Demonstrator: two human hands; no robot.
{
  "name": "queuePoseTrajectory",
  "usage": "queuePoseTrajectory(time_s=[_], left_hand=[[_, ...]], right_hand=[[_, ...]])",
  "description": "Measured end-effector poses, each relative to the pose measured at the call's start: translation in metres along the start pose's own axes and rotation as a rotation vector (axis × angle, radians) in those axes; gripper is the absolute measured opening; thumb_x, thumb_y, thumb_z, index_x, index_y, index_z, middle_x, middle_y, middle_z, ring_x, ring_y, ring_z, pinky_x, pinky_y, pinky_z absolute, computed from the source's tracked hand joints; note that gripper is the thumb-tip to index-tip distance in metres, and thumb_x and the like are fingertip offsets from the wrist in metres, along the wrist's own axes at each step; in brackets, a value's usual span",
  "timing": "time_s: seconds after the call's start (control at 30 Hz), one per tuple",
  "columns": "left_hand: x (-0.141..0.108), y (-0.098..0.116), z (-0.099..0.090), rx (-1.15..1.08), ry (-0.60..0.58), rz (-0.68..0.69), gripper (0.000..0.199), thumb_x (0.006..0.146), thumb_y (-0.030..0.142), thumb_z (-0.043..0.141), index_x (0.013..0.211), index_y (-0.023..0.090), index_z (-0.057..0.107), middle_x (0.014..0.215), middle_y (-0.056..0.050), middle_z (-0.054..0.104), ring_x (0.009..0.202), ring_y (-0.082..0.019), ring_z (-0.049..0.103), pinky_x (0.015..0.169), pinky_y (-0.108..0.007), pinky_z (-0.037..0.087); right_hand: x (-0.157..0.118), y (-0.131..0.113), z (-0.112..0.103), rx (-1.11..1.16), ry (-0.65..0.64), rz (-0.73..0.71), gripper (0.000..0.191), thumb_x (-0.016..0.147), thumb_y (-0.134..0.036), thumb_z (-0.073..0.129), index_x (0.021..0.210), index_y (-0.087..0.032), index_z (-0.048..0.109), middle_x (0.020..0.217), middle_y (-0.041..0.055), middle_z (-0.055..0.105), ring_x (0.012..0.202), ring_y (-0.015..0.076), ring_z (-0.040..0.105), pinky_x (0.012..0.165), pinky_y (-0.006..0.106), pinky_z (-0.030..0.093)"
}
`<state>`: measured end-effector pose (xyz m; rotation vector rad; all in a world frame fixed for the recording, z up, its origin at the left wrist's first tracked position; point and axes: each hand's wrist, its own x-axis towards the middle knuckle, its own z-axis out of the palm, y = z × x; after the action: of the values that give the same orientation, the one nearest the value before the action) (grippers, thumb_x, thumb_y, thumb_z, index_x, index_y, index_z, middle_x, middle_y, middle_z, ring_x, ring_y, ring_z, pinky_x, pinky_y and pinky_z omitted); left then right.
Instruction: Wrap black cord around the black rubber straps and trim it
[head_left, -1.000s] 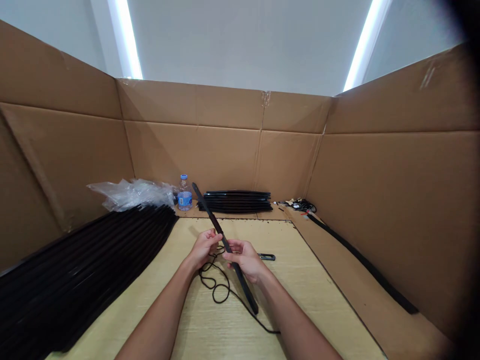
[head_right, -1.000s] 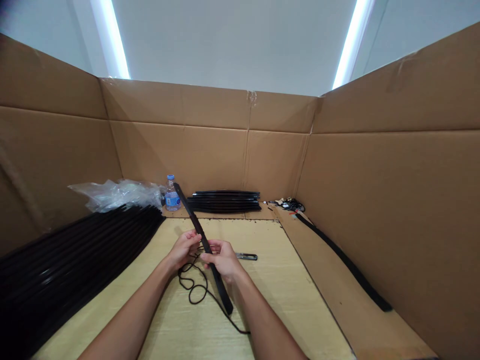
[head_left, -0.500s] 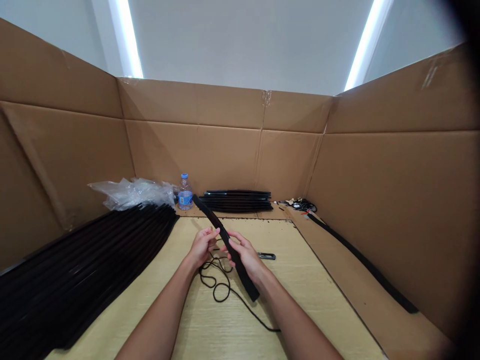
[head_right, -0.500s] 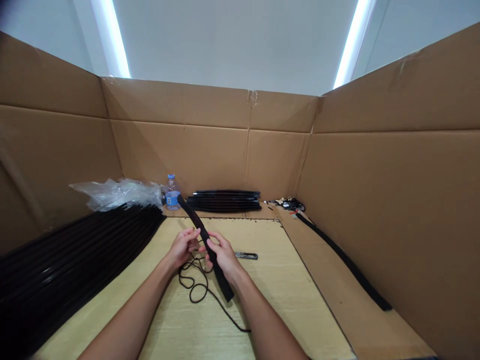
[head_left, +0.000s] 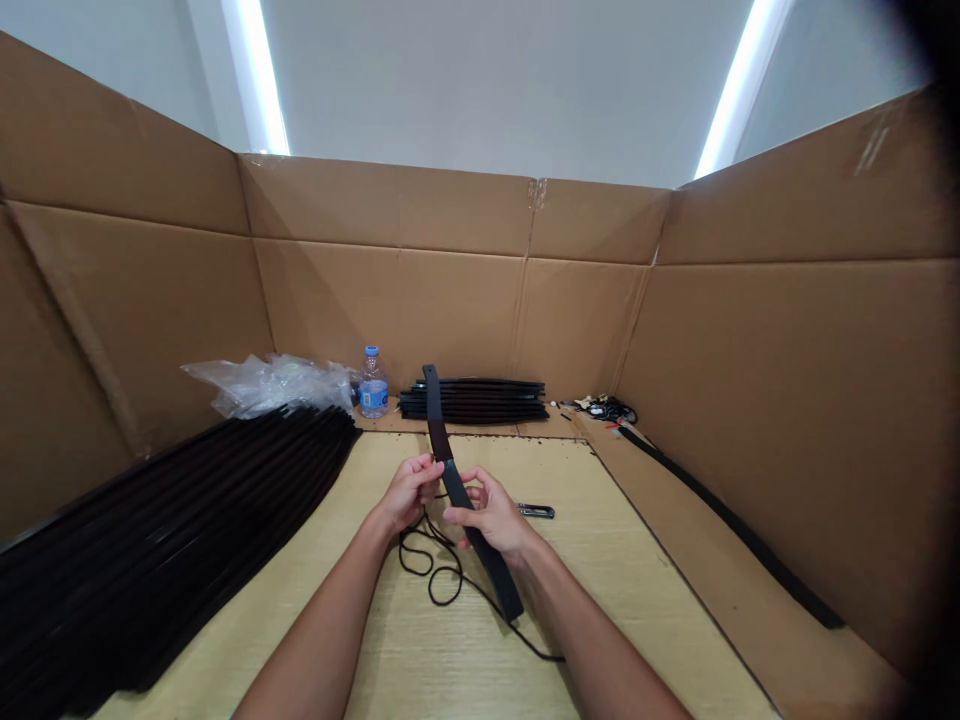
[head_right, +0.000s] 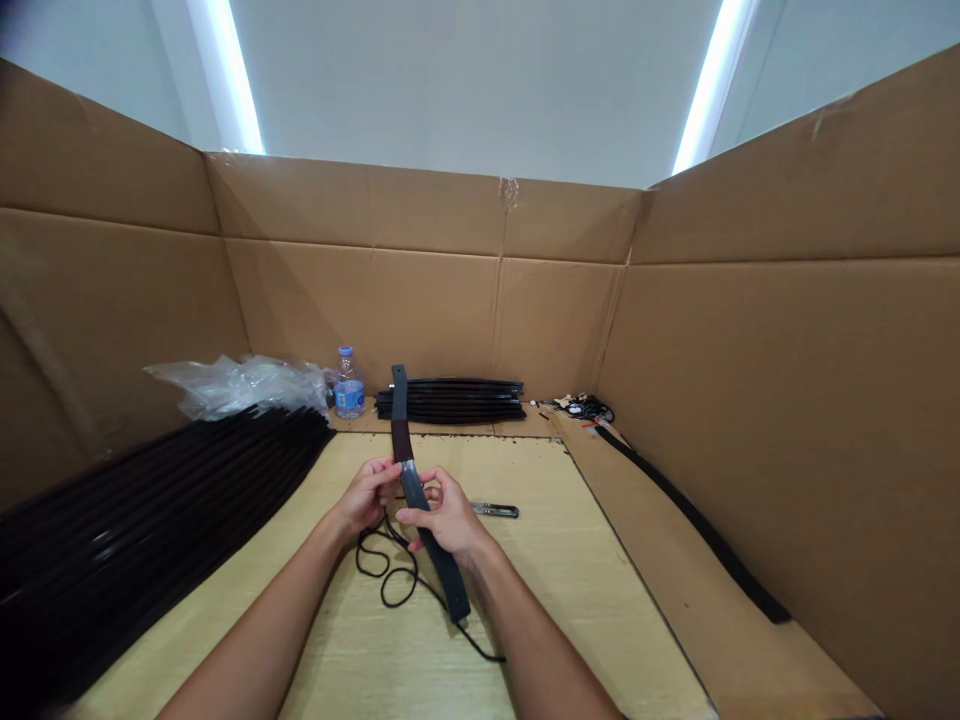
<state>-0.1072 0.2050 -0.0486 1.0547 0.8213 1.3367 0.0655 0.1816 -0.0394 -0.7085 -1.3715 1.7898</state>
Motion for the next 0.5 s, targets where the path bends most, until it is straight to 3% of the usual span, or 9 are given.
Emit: queuePoseTrajectory(time_s=[0.2, 0.37, 0.5], left_hand=[[0.002, 0.0003, -0.0027, -0.01, 0.097, 0.045, 0.055, 0.058, 0.035, 0.083, 0.063, 0.019, 0.031, 0.048, 0.012, 0.024, 0.038, -0.001, 0.015, 0.039, -0.018, 0.007], [0.0036, -0.0031, -0.0016, 0.031, 0.139, 0.027, 0.057, 0.058, 0.04, 0.083, 0.064, 0.019, 0.031, 0.048, 0.013, 0.023, 0.038, -0.001, 0.016, 0.038, -0.018, 0.007], [0.0029, -0.0055, 0.001, 0.049, 0.107, -0.013, 0.055, 0.055, 0.044, 0.084, 0.065, 0.018, 0.036, 0.046, 0.013, 0.025, 0.038, -0.001, 0.017, 0.038, -0.018, 0.008]], right_hand=[[0.0051, 0.0006, -0.0024, 0.036, -0.005, 0.013, 0.064, 0.062, -0.054, 0.073, 0.109, -0.02, 0.046, 0.09, 0.0037, 0.067, 0.056, 0.006, 0.057, 0.046, 0.015, 0.041], [0.0082, 0.0009, 0.0002, 0.152, 0.106, 0.065, 0.067, 0.061, -0.039, 0.076, 0.119, -0.018, 0.05, 0.089, 0.0048, 0.067, 0.058, 0.0059, 0.057, 0.05, 0.017, 0.044], [0.0066, 0.0029, 0.0043, 0.225, 0.159, 0.102, 0.07, 0.053, -0.03, 0.082, 0.115, -0.014, 0.051, 0.075, -0.0003, 0.063, 0.054, 0.0045, 0.053, 0.051, 0.019, 0.047]])
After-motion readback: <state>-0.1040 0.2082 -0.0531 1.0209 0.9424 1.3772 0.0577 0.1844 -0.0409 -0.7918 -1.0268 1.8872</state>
